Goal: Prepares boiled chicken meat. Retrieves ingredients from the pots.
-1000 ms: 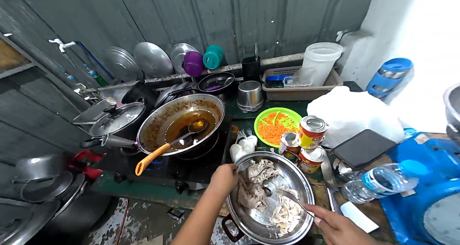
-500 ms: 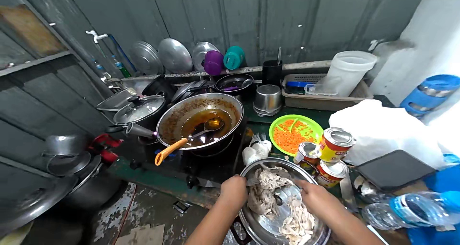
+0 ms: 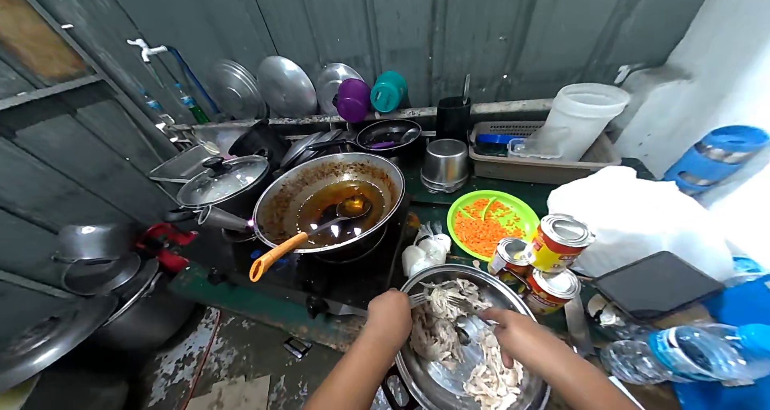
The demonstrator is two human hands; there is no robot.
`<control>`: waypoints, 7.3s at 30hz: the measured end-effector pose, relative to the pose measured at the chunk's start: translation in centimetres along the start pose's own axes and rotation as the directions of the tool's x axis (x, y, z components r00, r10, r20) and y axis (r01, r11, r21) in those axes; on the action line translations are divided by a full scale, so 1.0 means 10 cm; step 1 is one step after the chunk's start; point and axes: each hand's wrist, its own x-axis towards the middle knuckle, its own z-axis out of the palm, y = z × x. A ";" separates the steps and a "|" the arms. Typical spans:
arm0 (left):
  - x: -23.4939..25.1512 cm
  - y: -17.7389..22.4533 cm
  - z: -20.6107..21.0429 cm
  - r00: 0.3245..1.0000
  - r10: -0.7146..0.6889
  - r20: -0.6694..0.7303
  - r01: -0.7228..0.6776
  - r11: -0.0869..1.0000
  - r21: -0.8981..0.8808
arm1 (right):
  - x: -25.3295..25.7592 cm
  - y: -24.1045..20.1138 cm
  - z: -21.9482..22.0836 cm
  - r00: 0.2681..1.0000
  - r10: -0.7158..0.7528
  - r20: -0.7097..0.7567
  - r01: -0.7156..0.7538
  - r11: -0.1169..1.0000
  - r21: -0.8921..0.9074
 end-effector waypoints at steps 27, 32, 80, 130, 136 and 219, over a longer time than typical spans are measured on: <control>0.10 0.08 0.27 0.998 0.039 0.049 -0.039 0.999 -0.005 | 0.26 -0.31 0.14 1.000 -0.008 0.001 0.008 0.975 -0.220; 0.07 0.09 0.31 0.996 0.039 0.075 -0.040 0.999 0.009 | 0.14 -0.44 0.22 0.997 0.068 -0.046 -0.080 0.927 -0.366; 0.01 0.01 0.27 0.995 0.090 0.041 -0.089 0.996 -0.022 | -0.05 -1.01 -0.09 0.987 0.159 0.022 -0.117 0.809 -0.575; -0.40 -0.05 -0.01 0.987 0.152 -0.052 -0.156 0.986 -0.066 | -0.30 0.50 0.05 0.997 -0.063 0.036 0.067 0.989 -0.128; -0.42 0.45 0.25 0.931 0.364 0.044 -0.365 0.930 0.041 | -0.42 0.31 0.04 0.999 0.036 0.024 -0.032 0.992 -0.122; -0.16 -0.03 0.21 0.992 -0.019 0.121 0.018 1.000 0.007 | 0.03 -0.97 0.12 0.998 -0.046 0.031 0.054 0.660 -0.749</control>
